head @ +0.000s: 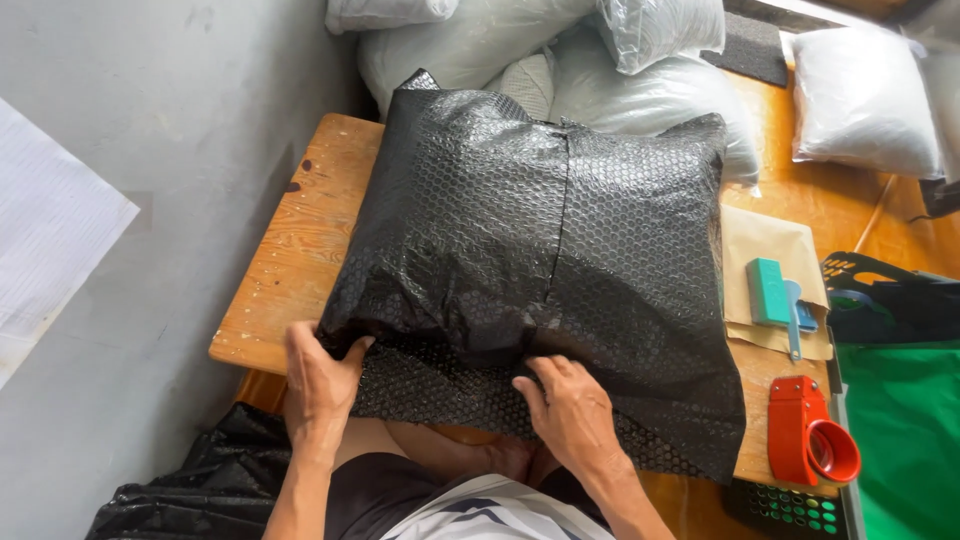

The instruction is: Sealing a large black bubble mailer using a handheld tape dispenser and smoothing the tape by hand.

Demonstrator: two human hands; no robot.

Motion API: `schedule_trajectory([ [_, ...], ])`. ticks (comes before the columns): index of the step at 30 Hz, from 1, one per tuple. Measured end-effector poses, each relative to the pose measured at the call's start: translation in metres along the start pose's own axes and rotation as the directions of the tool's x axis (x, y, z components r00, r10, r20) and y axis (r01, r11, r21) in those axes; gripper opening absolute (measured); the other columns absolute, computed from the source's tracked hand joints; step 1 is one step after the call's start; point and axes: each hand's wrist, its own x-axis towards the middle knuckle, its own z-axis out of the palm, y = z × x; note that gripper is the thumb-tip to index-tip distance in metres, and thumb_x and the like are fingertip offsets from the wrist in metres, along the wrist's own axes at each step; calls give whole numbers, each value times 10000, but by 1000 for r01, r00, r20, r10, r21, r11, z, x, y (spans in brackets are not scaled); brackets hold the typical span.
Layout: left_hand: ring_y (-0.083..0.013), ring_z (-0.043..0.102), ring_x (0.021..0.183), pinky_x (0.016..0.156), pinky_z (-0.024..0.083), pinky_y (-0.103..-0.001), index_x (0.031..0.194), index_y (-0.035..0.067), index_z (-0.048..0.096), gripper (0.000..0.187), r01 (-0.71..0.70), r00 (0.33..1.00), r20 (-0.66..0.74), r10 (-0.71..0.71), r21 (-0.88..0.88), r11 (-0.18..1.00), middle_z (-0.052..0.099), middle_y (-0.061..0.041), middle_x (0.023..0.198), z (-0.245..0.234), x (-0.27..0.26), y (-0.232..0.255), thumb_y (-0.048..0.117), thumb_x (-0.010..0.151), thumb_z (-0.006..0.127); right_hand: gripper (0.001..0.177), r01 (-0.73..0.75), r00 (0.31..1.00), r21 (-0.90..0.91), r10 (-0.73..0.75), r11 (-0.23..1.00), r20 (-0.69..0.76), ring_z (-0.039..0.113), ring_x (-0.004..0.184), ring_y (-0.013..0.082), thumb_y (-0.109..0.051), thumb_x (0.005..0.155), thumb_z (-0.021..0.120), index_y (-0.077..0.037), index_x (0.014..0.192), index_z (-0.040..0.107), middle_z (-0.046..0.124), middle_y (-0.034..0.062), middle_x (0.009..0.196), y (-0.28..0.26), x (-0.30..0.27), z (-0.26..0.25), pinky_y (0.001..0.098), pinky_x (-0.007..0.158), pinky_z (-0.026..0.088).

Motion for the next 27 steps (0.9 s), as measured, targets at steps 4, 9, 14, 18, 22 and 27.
schedule_trajectory([
  [4, -400, 372, 1168, 929, 380, -561, 1342, 14, 342, 887, -177, 965, -107, 238, 405, 897, 313, -196, 1318, -10, -29, 49, 208, 685, 904, 459, -92, 981, -64, 102, 994, 165, 660, 1089, 351, -238, 841, 722, -53, 1258, 664, 693, 117, 1248, 62, -9, 35, 441, 899, 544],
  [9, -201, 655, 939, 842, 542, -305, 930, 71, 662, 174, -509, 785, 143, 603, -408, 758, 707, -66, 1077, 20, -52, 123, 31, 792, 760, 521, -127, 980, 28, 121, 991, 158, 618, 1149, 346, -322, 889, 686, -76, 1342, 614, 663, 117, 1317, 78, -15, 57, 457, 1005, 428],
  [14, -281, 718, 863, 747, 568, -359, 1157, 36, 657, 272, -266, 537, 573, 619, -581, 769, 743, -127, 1086, 77, -51, 147, 209, 965, 572, 392, -193, 981, 181, 188, 964, 47, 685, 935, 362, -138, 793, 714, -33, 1167, 664, 705, 166, 1115, 60, -36, 20, 436, 806, 552],
  [18, -313, 741, 913, 788, 567, -387, 1231, 50, 655, 320, -219, 500, 649, 574, -547, 808, 764, -118, 1119, 105, -50, 153, 211, 976, 547, 122, -303, 907, 237, 355, 923, -225, 690, 664, 226, -91, 799, 748, -50, 912, 729, 738, 71, 858, 56, -56, -13, 322, 640, 563],
  [22, -323, 746, 917, 788, 569, -390, 1194, 17, 656, 314, -230, 521, 644, 561, -527, 818, 771, -117, 1114, 114, -59, 154, 208, 971, 543, 420, -514, 790, 353, 592, 782, -160, 739, 984, 352, -118, 840, 701, 21, 1230, 634, 710, 209, 1187, 108, -71, 8, 382, 760, 642],
  [27, -273, 713, 588, 521, 533, -386, 998, 77, 680, 129, -305, 466, 659, 590, -507, 806, 772, -86, 803, 128, -78, 174, 164, 974, 588, 298, -643, 696, 429, 718, 634, -18, 685, 721, 216, -177, 873, 707, -49, 1139, 667, 763, 94, 1009, 144, -76, 29, 316, 691, 558],
])
